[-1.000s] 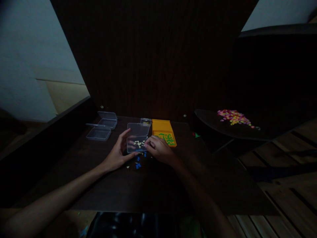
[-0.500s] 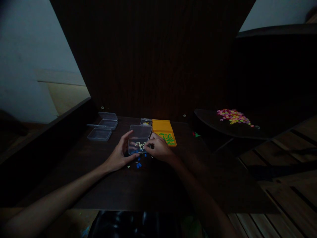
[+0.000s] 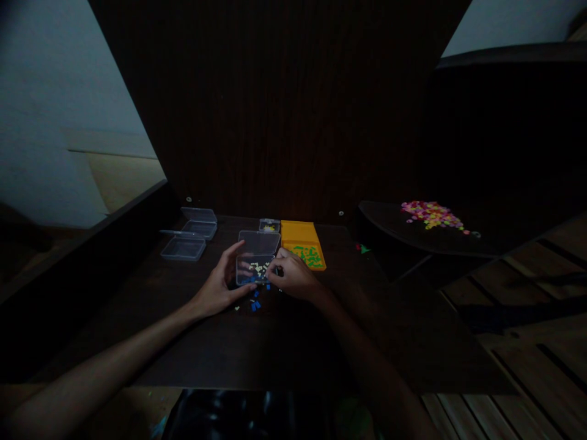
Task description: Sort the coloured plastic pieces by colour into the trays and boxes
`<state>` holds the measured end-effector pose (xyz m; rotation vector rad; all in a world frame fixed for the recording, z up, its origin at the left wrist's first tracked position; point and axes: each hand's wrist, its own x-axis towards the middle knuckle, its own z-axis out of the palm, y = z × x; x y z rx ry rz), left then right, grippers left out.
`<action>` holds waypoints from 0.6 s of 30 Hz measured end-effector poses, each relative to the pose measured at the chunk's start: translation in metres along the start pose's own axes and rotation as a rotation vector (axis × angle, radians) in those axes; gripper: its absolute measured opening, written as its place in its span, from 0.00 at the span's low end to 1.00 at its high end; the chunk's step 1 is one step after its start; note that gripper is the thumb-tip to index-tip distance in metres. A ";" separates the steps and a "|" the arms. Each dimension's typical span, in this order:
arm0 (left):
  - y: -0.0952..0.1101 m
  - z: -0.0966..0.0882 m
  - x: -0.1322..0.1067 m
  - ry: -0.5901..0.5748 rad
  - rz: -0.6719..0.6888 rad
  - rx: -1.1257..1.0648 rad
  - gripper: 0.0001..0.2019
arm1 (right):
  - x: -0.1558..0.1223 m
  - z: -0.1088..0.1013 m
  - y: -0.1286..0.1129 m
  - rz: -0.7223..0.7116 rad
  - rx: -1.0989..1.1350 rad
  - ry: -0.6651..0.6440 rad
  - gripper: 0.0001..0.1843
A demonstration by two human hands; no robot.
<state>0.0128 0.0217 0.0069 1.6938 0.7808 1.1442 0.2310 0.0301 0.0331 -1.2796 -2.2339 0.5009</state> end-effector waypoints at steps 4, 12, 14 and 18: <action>0.003 0.000 -0.001 0.000 -0.004 -0.005 0.44 | 0.000 -0.001 0.000 0.004 -0.005 0.039 0.03; 0.004 0.000 0.002 0.010 0.018 -0.016 0.45 | 0.001 0.002 0.000 -0.016 0.001 0.096 0.03; 0.003 0.000 0.001 0.002 0.016 -0.018 0.45 | 0.002 0.002 0.000 -0.007 0.000 0.099 0.03; 0.001 0.000 0.000 -0.003 0.001 -0.036 0.46 | 0.001 0.003 0.002 -0.017 0.033 0.073 0.04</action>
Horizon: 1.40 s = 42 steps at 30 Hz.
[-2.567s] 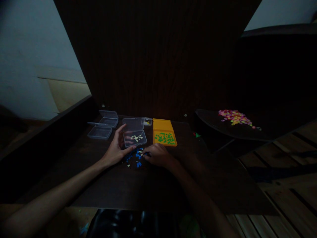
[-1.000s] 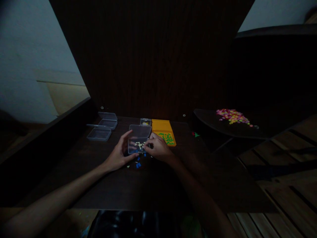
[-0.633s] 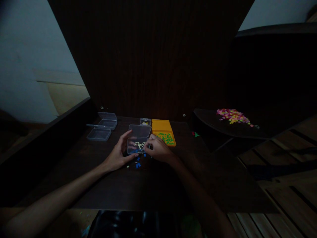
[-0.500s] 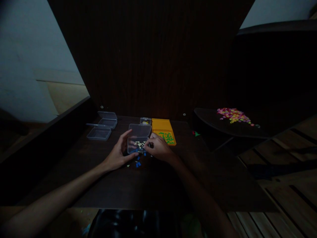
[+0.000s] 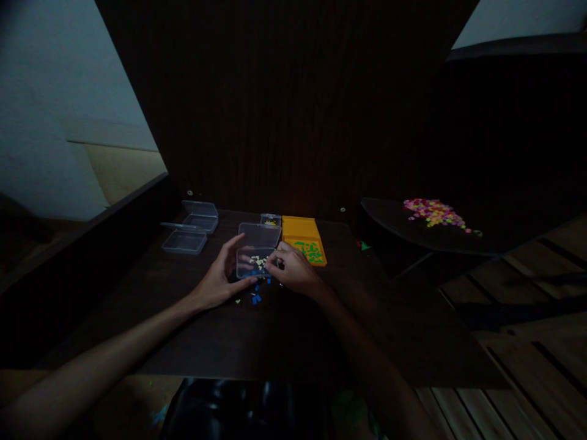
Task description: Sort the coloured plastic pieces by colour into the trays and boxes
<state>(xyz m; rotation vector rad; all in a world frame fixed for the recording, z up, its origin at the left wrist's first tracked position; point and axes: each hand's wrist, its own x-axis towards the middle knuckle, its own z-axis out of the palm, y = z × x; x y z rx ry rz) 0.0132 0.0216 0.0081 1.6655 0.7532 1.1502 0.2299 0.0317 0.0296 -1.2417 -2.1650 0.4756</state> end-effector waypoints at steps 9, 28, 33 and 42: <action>0.005 0.001 -0.001 -0.012 -0.009 -0.027 0.45 | 0.001 0.001 0.002 0.041 0.079 0.012 0.05; 0.005 0.001 0.000 0.009 -0.010 -0.041 0.46 | 0.002 -0.004 -0.011 0.051 0.023 0.071 0.05; 0.005 0.001 -0.001 0.011 -0.008 -0.040 0.45 | 0.001 -0.003 -0.011 0.050 0.035 0.049 0.06; 0.005 0.000 -0.001 0.011 -0.002 -0.037 0.45 | 0.001 -0.004 -0.012 0.060 0.011 0.042 0.04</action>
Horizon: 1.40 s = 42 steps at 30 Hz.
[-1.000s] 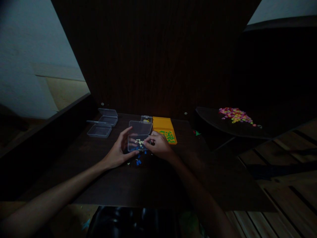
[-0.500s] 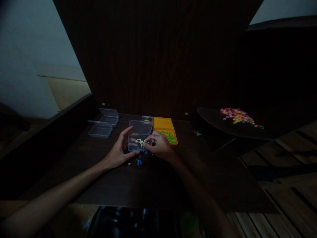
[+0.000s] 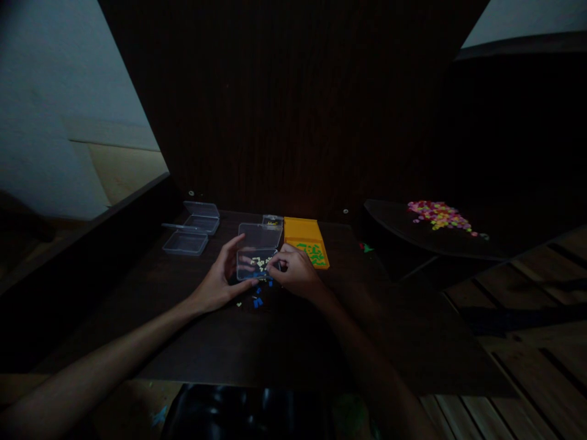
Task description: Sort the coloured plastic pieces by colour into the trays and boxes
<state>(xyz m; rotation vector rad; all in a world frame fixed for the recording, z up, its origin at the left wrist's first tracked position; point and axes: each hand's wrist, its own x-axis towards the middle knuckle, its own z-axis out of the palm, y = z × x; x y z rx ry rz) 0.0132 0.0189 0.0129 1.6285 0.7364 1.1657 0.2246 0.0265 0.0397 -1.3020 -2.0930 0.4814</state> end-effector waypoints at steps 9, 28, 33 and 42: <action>-0.006 -0.005 0.005 0.089 0.014 0.036 0.47 | -0.009 -0.017 -0.011 -0.103 0.110 0.085 0.08; -0.011 -0.012 0.010 0.182 0.014 0.084 0.47 | -0.015 0.027 0.009 -0.015 -0.398 -0.217 0.08; -0.014 -0.013 0.011 0.182 0.021 0.082 0.47 | -0.015 0.029 0.010 0.008 -0.402 -0.209 0.06; -0.016 -0.013 0.011 0.177 0.041 0.078 0.47 | -0.010 0.020 0.001 0.024 -0.288 -0.249 0.04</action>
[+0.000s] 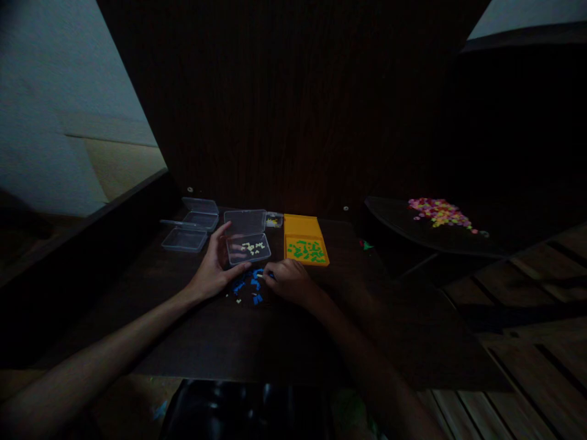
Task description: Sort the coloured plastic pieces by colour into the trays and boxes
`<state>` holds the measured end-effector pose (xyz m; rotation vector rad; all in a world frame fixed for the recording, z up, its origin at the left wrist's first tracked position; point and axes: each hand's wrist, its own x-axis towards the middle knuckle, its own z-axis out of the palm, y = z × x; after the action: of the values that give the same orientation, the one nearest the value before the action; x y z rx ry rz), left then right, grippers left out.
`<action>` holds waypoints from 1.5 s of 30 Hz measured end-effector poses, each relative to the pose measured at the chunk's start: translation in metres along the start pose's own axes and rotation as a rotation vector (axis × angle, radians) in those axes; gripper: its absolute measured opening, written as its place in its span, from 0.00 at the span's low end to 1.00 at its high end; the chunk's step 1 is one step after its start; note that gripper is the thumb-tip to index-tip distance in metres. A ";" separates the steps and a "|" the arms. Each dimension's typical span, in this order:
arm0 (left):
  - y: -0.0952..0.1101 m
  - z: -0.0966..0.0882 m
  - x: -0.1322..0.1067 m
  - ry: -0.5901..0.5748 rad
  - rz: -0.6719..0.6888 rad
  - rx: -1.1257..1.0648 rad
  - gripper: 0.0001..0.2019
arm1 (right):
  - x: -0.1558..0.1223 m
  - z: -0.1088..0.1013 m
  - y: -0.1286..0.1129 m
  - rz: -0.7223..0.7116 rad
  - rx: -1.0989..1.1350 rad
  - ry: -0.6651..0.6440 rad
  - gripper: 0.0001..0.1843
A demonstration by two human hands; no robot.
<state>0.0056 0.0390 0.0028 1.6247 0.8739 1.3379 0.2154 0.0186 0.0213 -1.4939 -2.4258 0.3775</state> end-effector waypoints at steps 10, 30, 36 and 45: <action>0.005 0.003 -0.004 -0.046 -0.024 -0.010 0.48 | 0.004 -0.020 0.000 -0.024 0.320 0.247 0.12; 0.014 0.006 -0.010 -0.117 0.006 -0.050 0.44 | 0.042 -0.039 -0.044 -0.172 0.033 0.009 0.08; 0.013 0.007 -0.010 -0.116 -0.007 -0.092 0.46 | 0.043 -0.045 -0.044 -0.150 0.023 -0.017 0.09; 0.010 0.006 -0.008 -0.096 -0.012 -0.079 0.47 | 0.042 -0.045 -0.040 -0.171 0.031 -0.012 0.11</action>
<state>0.0103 0.0265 0.0079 1.6063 0.7636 1.2595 0.1805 0.0424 0.0808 -1.2633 -2.5211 0.3873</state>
